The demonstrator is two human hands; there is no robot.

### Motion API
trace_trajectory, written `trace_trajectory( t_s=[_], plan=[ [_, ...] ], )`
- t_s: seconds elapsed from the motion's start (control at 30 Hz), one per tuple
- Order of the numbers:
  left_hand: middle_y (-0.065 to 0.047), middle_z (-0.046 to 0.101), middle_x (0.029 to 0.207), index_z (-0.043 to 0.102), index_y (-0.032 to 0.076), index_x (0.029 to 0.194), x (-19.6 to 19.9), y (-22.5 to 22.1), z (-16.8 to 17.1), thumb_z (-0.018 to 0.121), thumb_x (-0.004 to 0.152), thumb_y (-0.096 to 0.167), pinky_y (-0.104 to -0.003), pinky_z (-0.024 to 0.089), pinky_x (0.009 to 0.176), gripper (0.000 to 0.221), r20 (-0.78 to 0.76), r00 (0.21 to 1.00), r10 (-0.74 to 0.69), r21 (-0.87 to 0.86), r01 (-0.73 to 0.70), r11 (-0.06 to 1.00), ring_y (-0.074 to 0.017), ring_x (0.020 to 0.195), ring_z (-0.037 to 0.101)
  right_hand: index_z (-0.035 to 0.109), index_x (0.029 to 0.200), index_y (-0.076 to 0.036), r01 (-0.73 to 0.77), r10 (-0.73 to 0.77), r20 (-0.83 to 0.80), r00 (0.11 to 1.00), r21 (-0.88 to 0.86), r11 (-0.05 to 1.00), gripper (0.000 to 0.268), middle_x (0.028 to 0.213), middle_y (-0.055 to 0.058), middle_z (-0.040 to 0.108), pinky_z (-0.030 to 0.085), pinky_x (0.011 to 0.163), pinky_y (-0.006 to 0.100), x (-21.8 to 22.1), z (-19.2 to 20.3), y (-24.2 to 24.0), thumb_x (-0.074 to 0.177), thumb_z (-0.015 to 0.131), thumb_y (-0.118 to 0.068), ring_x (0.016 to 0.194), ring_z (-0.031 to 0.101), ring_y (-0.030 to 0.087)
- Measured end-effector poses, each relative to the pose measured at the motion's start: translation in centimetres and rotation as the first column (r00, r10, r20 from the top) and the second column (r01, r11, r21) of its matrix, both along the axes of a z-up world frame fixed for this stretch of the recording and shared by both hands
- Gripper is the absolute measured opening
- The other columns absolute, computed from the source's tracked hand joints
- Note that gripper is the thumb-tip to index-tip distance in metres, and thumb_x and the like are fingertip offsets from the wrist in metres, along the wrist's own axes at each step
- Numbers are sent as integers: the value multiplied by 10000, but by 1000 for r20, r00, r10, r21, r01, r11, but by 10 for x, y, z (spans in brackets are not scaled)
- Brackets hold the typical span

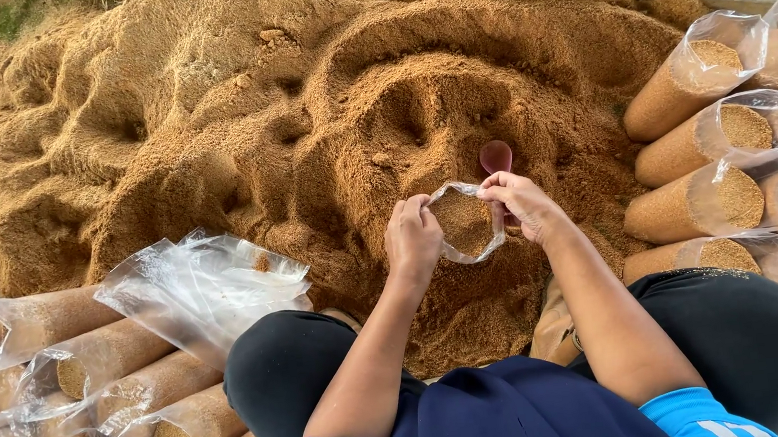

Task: Filling plastic bags with fibrous material using a small hand scoop

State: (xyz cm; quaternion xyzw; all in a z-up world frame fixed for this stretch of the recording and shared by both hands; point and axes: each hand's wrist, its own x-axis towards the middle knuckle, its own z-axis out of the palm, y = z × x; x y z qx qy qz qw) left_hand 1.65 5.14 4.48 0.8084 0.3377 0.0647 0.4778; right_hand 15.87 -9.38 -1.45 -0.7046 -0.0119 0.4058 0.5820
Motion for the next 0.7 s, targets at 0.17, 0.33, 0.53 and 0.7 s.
trace_trajectory(
  t_s=[0.17,0.33,0.53,0.7],
  plan=[
    [-89,607,976,664,99,1142,0,-1,4,452,1001,89,-425,540,804,255,7,1000,9,5,-9,1000,-252,919,653,645,1024,-75,-45,53,169,984,-53,998,170,885,70,580,489,723,333,-7,20,2,874,722,-97,829,541,185],
    [-98,616,1000,664,95,1151,2,1,-2,465,995,71,-399,541,790,255,-14,1000,21,0,-21,1000,-238,893,646,635,976,-52,-116,175,418,891,-162,980,103,878,108,561,530,697,362,-26,54,7,908,713,-45,797,550,219],
    [-79,614,985,672,114,1130,1,3,-3,477,984,94,-390,537,776,245,-30,1000,-3,-5,2,1000,-230,901,652,627,1042,-52,-71,191,520,832,-242,968,171,909,106,574,528,740,384,-11,27,5,889,700,-27,859,573,233],
    [-94,637,980,701,75,1105,-2,-3,15,506,962,66,-387,522,811,242,31,998,49,-114,-45,992,-220,919,639,591,1104,-50,-114,283,715,640,-276,954,249,917,139,529,574,760,427,-3,2,1,892,628,75,865,591,261]
  ],
)
